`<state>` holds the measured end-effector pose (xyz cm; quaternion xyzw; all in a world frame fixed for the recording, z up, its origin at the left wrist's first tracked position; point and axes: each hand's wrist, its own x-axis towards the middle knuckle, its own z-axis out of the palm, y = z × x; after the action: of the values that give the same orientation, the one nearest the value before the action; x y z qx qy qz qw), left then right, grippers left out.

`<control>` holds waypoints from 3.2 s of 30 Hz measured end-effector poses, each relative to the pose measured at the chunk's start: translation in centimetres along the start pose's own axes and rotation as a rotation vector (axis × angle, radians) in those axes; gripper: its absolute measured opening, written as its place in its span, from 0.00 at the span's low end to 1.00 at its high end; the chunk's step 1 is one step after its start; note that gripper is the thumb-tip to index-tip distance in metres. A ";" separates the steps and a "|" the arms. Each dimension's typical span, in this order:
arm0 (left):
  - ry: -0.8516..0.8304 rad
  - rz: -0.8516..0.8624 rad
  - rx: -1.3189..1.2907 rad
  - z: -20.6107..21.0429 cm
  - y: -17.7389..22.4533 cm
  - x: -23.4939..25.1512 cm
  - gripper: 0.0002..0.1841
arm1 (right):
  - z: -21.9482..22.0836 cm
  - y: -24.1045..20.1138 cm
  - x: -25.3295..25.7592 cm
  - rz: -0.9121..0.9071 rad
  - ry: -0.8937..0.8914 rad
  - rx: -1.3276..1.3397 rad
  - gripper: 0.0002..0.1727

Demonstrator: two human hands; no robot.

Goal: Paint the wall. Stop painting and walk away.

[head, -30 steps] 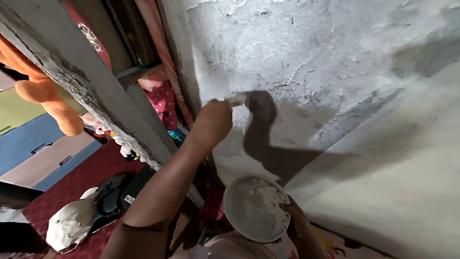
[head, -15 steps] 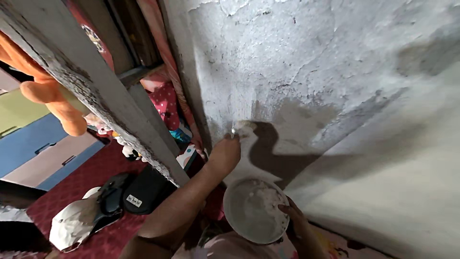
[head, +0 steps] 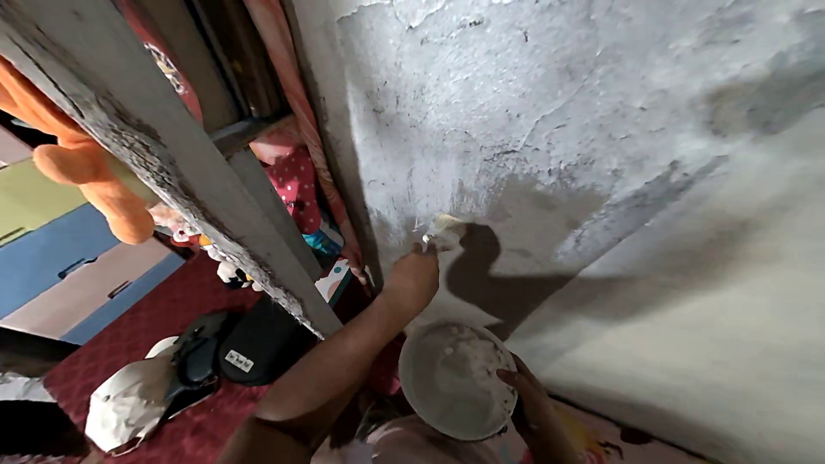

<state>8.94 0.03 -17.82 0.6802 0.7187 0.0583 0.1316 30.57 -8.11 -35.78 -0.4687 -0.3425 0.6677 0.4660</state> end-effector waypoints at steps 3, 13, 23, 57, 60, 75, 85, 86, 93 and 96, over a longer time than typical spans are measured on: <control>0.320 0.117 -0.059 -3.8 0.3 -1.8 0.22 | 0.2 -0.3 -0.1 -0.001 0.024 0.018 0.38; 0.090 0.078 0.041 1.8 -0.4 0.5 0.25 | 0.3 0.1 -0.3 0.013 0.006 0.005 0.39; 0.575 0.262 -0.091 -6.2 0.7 -1.2 0.21 | 0.3 -0.2 -0.1 0.007 0.008 -0.002 0.40; -0.125 0.201 0.206 0.0 4.7 -0.4 0.25 | -0.2 0.0 -0.6 -0.004 0.025 -0.039 0.39; -0.049 0.200 0.151 -3.1 4.4 0.0 0.20 | -0.1 -0.7 -0.9 0.025 0.017 -0.041 0.37; 0.141 0.226 0.099 0.5 4.2 -0.1 0.28 | 0.8 0.0 -0.9 0.039 0.012 -0.024 0.37; 0.449 0.327 -0.045 -7.6 3.9 -1.3 0.21 | 0.1 -0.1 -0.9 0.016 0.022 0.010 0.38; 0.579 0.384 -0.067 -8.6 4.0 -1.6 0.21 | 0.2 -0.1 -0.9 0.018 0.022 0.013 0.38; 0.483 0.430 -0.139 -8.8 4.7 -2.0 0.19 | 0.6 0.2 -1.0 0.022 -0.003 0.011 0.36; 0.316 0.213 -0.075 -8.2 4.2 -1.2 0.21 | 0.1 0.0 -1.1 0.024 0.029 0.003 0.37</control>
<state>10.79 -0.06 -8.70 0.7296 0.6516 0.2047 0.0355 30.60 -9.18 -35.35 -0.4816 -0.3292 0.6668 0.4638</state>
